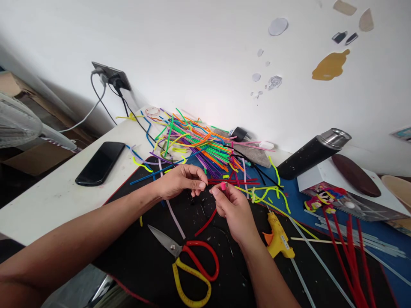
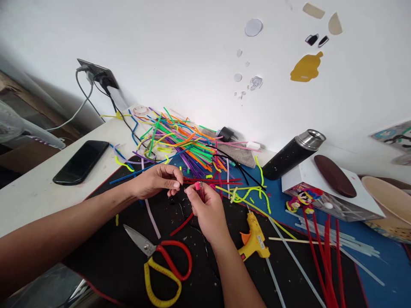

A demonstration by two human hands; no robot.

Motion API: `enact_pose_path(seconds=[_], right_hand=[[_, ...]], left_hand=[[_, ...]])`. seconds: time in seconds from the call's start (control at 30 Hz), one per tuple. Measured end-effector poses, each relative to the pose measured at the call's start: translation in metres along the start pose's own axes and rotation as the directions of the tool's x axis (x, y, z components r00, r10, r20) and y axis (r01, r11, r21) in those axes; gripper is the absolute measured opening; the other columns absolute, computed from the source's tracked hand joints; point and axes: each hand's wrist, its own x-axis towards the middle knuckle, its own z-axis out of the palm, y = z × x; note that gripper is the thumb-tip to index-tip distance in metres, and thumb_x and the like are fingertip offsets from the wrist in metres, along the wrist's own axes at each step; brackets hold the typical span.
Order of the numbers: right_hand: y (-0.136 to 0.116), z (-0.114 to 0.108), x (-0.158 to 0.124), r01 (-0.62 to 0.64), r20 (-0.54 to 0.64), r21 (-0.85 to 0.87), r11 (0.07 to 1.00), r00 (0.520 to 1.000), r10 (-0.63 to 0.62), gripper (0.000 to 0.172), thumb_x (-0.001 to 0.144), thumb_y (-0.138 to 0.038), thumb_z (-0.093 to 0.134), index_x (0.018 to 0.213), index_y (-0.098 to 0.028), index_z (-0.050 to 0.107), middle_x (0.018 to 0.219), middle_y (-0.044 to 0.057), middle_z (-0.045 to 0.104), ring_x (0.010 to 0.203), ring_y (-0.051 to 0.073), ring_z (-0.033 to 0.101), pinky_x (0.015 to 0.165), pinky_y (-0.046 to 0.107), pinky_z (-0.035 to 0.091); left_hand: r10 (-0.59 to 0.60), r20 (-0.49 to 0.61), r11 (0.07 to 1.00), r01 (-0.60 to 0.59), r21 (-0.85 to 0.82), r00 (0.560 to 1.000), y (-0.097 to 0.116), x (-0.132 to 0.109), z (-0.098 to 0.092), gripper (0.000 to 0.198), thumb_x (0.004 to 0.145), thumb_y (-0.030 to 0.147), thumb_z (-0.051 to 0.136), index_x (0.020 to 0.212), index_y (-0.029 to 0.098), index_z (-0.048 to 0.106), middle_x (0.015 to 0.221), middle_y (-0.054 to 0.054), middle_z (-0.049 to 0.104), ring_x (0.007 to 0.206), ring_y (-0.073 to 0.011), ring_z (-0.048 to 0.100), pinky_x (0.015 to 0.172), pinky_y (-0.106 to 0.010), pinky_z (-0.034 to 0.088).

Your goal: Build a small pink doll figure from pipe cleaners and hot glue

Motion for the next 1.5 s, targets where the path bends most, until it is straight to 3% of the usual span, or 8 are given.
enact_pose_path(seconds=[0.63, 1.23, 1.5], right_hand=[[0.000, -0.001, 0.001, 0.009, -0.011, -0.036, 0.999, 1.000, -0.010, 0.036, 0.092, -0.053, 0.077, 0.091, -0.018, 0.067, 0.063, -0.010, 0.035, 0.049, 0.007, 0.025, 0.046, 0.024, 0.019], [0.000, -0.001, 0.000, -0.013, -0.014, -0.094, 0.995, 1.000, 0.011, 0.039, 0.091, -0.057, 0.076, 0.089, -0.019, 0.064, 0.062, -0.010, 0.035, 0.051, 0.008, 0.025, 0.046, 0.026, 0.018], [-0.001, 0.001, 0.000, -0.017, 0.000, -0.116, 0.993, 1.000, 0.017, 0.041, 0.091, -0.058, 0.075, 0.089, -0.019, 0.064, 0.062, -0.009, 0.034, 0.052, 0.008, 0.024, 0.048, 0.026, 0.017]], left_hand=[[-0.014, -0.020, 0.991, 0.011, -0.130, 1.000, -0.014, -0.003, -0.003, 0.035, 0.065, 0.033, 0.101, 0.078, 0.010, 0.077, 0.066, -0.002, 0.070, 0.054, -0.0092, 0.061, 0.049, -0.018, 0.046], [0.007, 0.021, 0.993, -0.005, -0.118, 1.000, -0.020, -0.009, -0.002, 0.034, 0.067, 0.035, 0.100, 0.075, 0.010, 0.078, 0.066, -0.003, 0.069, 0.053, -0.0094, 0.059, 0.047, -0.019, 0.043], [0.102, -0.111, 0.990, -0.111, -0.082, 0.989, -0.022, -0.004, 0.001, 0.033, 0.067, 0.036, 0.100, 0.076, 0.012, 0.079, 0.068, -0.002, 0.068, 0.057, -0.0092, 0.058, 0.056, -0.021, 0.048]])
